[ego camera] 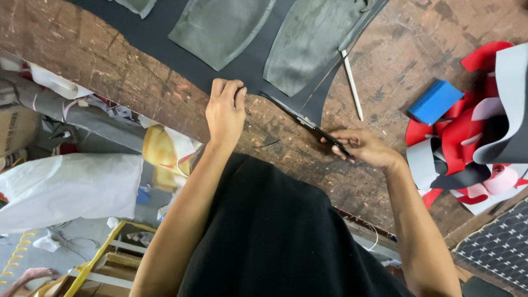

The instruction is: The person cuts dark fabric sheets into curved pieces using scissors, following the outline of gray template pieces laid on the fabric. They hold each template steady with one hand, cut around it with the other, mark pieces with chalk, and move finished cut pieces and scraps aside on the worktable.

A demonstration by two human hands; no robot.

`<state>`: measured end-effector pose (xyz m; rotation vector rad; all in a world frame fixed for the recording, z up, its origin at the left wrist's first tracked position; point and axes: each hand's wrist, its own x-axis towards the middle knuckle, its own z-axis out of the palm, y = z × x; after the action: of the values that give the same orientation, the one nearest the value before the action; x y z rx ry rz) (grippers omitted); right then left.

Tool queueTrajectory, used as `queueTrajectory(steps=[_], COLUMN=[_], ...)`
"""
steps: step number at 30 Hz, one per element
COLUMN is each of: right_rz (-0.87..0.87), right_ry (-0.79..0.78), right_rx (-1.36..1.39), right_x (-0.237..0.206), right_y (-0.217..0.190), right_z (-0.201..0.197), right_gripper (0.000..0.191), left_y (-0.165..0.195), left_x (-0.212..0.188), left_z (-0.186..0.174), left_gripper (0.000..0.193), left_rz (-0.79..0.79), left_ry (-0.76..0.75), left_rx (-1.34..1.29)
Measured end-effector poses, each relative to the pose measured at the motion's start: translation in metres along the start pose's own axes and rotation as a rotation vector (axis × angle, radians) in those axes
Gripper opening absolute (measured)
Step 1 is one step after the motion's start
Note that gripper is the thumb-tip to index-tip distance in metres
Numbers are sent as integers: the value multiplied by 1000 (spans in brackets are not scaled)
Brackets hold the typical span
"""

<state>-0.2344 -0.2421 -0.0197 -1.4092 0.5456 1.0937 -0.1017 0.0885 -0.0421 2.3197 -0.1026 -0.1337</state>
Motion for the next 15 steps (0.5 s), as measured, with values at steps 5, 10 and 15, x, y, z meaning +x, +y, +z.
queueTrajectory(steps=[5, 10, 15], right_rz=[-146, -50, -74], right_ry=[13, 45, 67], right_rx=[-109, -114, -107], right_x=[14, 17, 14], right_y=[-6, -2, -7], right_z=[10, 10, 15], right_gripper=[43, 45, 44], left_y=[-1, -2, -1], left_x=[4, 5, 4], left_z=[-3, -6, -8], left_gripper=[12, 11, 12], left_rz=[14, 5, -47], left_ry=[-23, -23, -59], left_rx=[17, 11, -11])
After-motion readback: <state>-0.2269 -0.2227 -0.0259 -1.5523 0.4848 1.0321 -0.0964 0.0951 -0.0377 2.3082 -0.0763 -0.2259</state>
